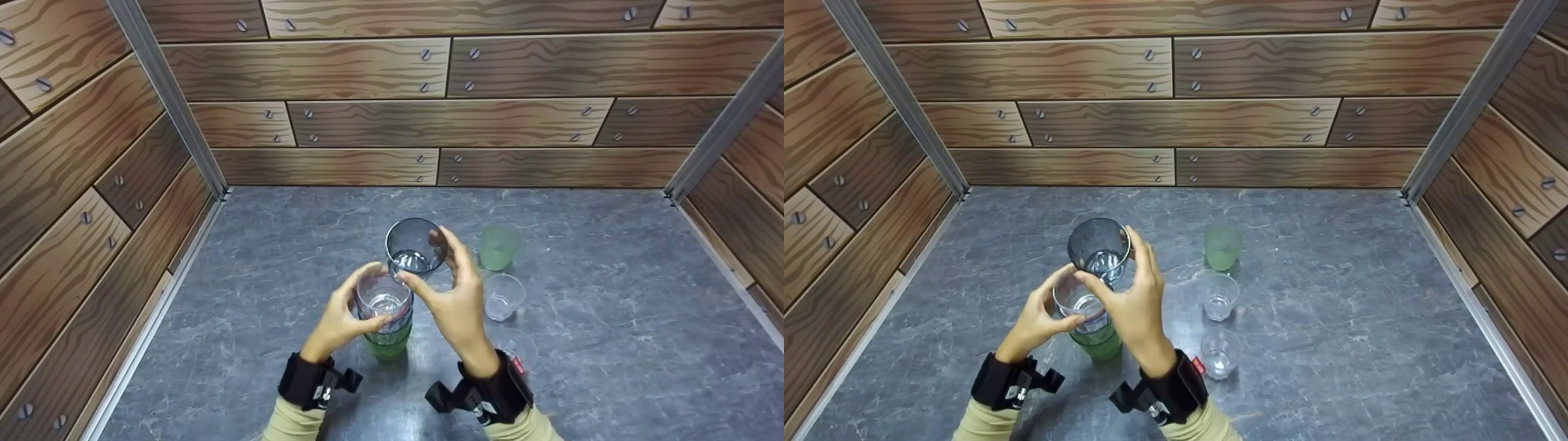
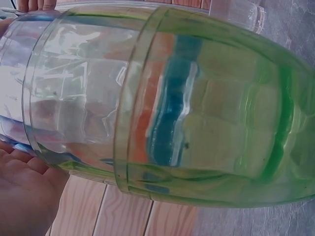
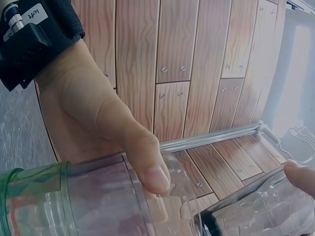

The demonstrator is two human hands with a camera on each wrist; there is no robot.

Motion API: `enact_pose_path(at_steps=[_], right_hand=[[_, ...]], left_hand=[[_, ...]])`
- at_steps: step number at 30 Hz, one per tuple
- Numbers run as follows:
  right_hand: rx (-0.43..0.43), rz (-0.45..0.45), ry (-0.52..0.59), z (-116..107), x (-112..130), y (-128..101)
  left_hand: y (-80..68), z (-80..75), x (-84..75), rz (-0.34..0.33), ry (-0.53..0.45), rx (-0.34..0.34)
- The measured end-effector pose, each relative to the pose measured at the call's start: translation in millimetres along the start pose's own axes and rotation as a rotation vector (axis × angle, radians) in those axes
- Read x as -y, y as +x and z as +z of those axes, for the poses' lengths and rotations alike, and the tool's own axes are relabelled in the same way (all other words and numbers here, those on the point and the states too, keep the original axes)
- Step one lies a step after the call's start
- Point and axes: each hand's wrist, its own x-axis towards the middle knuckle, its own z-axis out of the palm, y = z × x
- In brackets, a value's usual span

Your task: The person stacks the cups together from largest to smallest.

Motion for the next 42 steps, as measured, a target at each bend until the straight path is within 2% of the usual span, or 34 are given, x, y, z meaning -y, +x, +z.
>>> enact_pose_path(at_steps=[17, 23, 26, 32, 42], right_hand=[[0.054, 0.019, 0.005, 6.5, 1.6, -6.4], [0.070, 0.003, 0.005, 7.6, 0.8, -7.0], [0.070, 0.000, 0.001, 7.3, 0.9, -6.3], [0.086, 0.025, 0.002, 8.0, 1.8, -7.8], [0.127, 0.051, -0.006, 12.5, -0.9, -13.7]], left_hand=[[-1.4, 0.4, 0.5, -0.084, 0.041, -0.029], [-0.9, 0.8, 0.2, -0.065, 0.055, -0.017], [0.7, 1.3, -0.8, -0.077, 0.056, -0.020], [2.2, 1.9, -1.7, -0.100, 0.038, -0.016], [-0.9, -0.5, -1.3, -0.088, 0.021, -0.006]])
